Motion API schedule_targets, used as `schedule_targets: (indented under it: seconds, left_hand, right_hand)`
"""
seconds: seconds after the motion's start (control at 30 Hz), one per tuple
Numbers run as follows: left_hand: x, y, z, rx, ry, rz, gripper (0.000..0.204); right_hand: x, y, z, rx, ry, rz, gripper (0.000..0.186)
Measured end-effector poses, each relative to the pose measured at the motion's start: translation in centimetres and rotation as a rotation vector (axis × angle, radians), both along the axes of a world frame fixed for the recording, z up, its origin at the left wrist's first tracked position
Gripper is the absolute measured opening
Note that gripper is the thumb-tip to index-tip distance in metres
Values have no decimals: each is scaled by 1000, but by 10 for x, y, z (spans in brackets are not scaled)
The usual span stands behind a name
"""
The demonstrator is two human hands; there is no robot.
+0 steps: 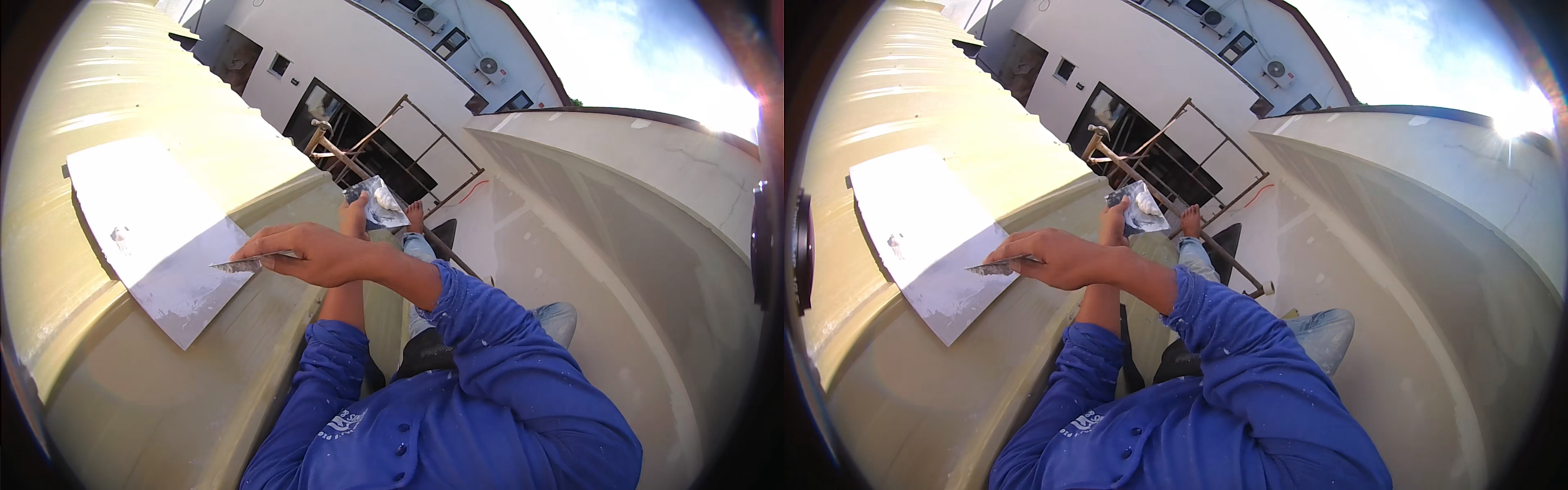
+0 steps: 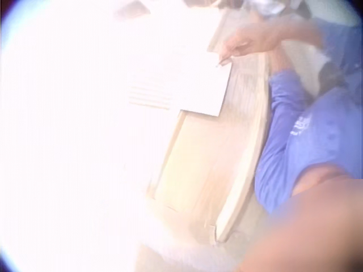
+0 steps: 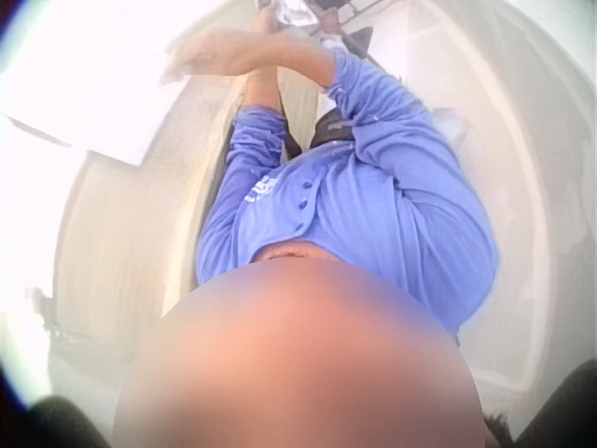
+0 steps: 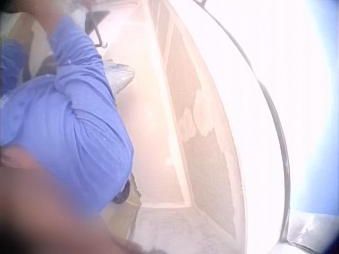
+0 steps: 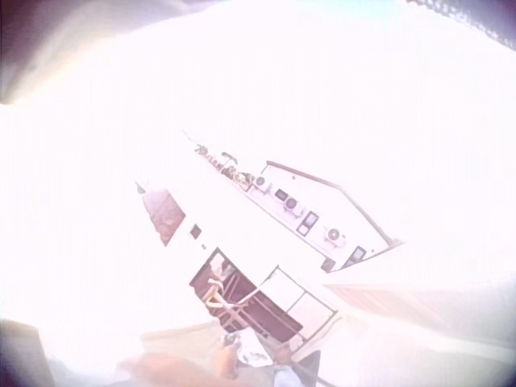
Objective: The person applies plaster to a curved ceiling using a trowel and hawk. They repeatedly scoop plaster from the hawk and spread it along the ceiling surface, smoothing the material in continuous strokes.
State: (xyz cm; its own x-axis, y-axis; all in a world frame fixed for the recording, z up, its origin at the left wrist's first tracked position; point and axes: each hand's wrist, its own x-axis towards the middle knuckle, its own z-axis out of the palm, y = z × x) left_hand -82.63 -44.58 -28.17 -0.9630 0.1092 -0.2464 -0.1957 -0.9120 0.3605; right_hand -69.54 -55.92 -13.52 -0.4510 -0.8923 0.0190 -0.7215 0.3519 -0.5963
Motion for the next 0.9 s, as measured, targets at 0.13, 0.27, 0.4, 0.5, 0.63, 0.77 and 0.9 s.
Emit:
schedule_targets:
  seconds: [0.13, 0.27, 0.4, 0.5, 0.63, 0.77, 0.9]
  left_hand:
    - [15, 18, -17, -101, 452, 65, 26]
    - [12, 46, -10, 113, 434, -115, 26]
    - [5, 61, 3, 74, 251, -314, 28]
    - [19, 74, 24, 88, 341, -416, 31]
    - [69, 111, 75, 73, 466, -560, 32]
    - [144, 158, 115, 94, 537, -787, 27]
    - [195, 177, 140, 10, 517, -936, 27]
  right_hand:
    - [49, 99, 64, -24, -269, -527, 27]
    - [102, 192, 104, -175, -163, -899, 27]
    - [170, 280, 125, -716, -246, -1000, 27]
    - [226, 336, 131, -989, -177, -1012, 31]
    - [291, 389, 126, -1193, 53, -1180, 31]
    - [336, 426, 121, -1149, 365, -1362, 30]
    - [365, 452, 114, -947, 455, -1440, 33]
